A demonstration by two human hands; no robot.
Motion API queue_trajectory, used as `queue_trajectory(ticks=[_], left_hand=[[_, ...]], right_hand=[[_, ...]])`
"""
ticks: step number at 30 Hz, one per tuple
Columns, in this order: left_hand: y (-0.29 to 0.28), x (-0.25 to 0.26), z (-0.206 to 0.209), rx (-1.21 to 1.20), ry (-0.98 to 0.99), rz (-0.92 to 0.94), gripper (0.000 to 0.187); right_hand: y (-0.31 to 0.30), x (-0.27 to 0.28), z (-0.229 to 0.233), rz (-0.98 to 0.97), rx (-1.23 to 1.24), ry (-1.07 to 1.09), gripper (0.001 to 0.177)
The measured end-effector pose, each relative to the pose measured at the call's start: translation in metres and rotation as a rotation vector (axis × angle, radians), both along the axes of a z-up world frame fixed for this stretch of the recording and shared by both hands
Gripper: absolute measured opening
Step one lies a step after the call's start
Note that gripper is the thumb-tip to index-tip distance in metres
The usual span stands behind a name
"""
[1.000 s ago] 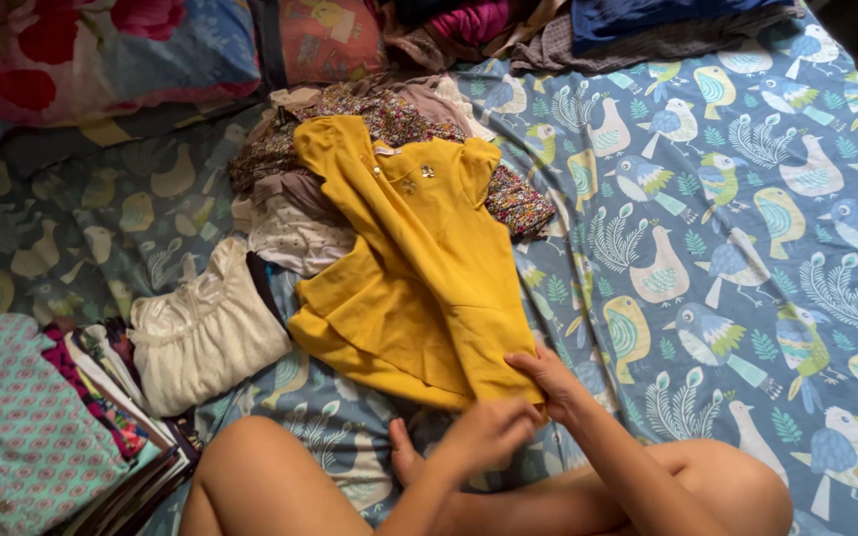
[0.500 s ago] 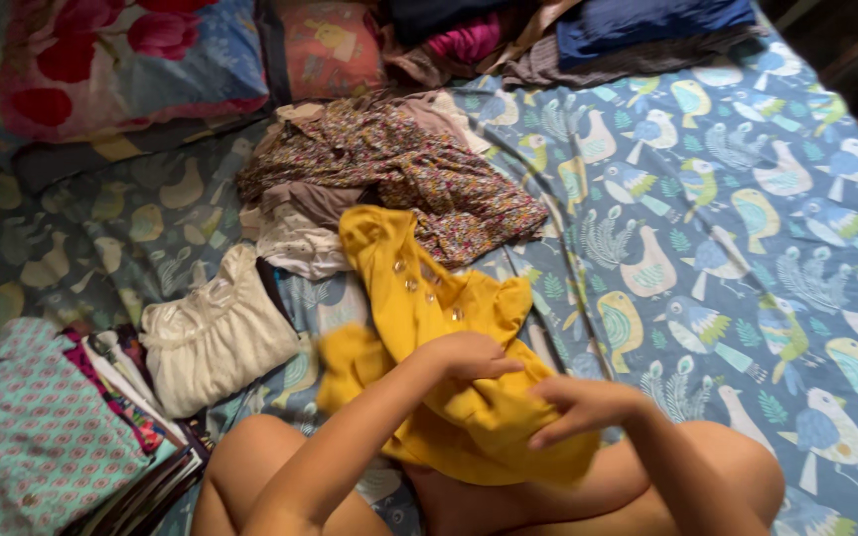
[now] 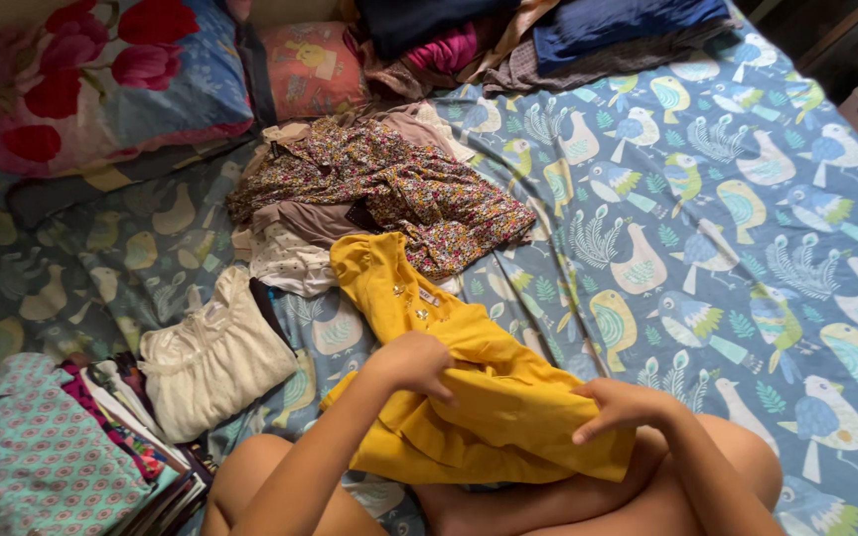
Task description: The person folds a black and white garment and a yellow dress by hand on a bed, placing the folded items onto a pile.
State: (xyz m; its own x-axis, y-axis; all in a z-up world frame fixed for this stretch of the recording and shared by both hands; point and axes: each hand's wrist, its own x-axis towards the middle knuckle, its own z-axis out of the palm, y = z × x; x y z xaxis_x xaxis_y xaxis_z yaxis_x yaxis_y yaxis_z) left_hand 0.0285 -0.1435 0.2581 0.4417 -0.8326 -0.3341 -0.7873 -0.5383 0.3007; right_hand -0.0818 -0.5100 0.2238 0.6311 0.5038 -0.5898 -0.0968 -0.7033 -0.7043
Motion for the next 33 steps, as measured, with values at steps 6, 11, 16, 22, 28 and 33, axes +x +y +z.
queue_trajectory(ticks=[6,11,16,22,28,33], left_hand=[[0.057,0.026,0.002,-0.141,-0.448,0.23,0.011],[0.062,0.033,0.056,-0.445,-0.556,0.405,0.017],[0.069,0.034,0.074,-0.649,-0.007,0.622,0.021],[0.077,0.024,0.072,-1.117,0.248,0.567,0.024],[0.073,0.032,0.078,-1.228,0.106,0.721,0.023],[0.087,0.091,0.048,-0.604,0.125,0.744,0.06]], right_hand=[[-0.027,0.012,-0.042,-0.336,0.342,-0.033,0.037],[-0.025,0.031,-0.032,-0.68,0.716,-0.25,0.036],[-0.003,0.016,0.011,-0.615,0.52,0.104,0.064],[-0.014,0.004,-0.027,0.027,-0.056,0.178,0.047],[-0.023,0.005,-0.093,-0.585,0.376,0.103,0.043],[-0.039,0.038,-0.045,-0.447,0.352,0.279,0.048]])
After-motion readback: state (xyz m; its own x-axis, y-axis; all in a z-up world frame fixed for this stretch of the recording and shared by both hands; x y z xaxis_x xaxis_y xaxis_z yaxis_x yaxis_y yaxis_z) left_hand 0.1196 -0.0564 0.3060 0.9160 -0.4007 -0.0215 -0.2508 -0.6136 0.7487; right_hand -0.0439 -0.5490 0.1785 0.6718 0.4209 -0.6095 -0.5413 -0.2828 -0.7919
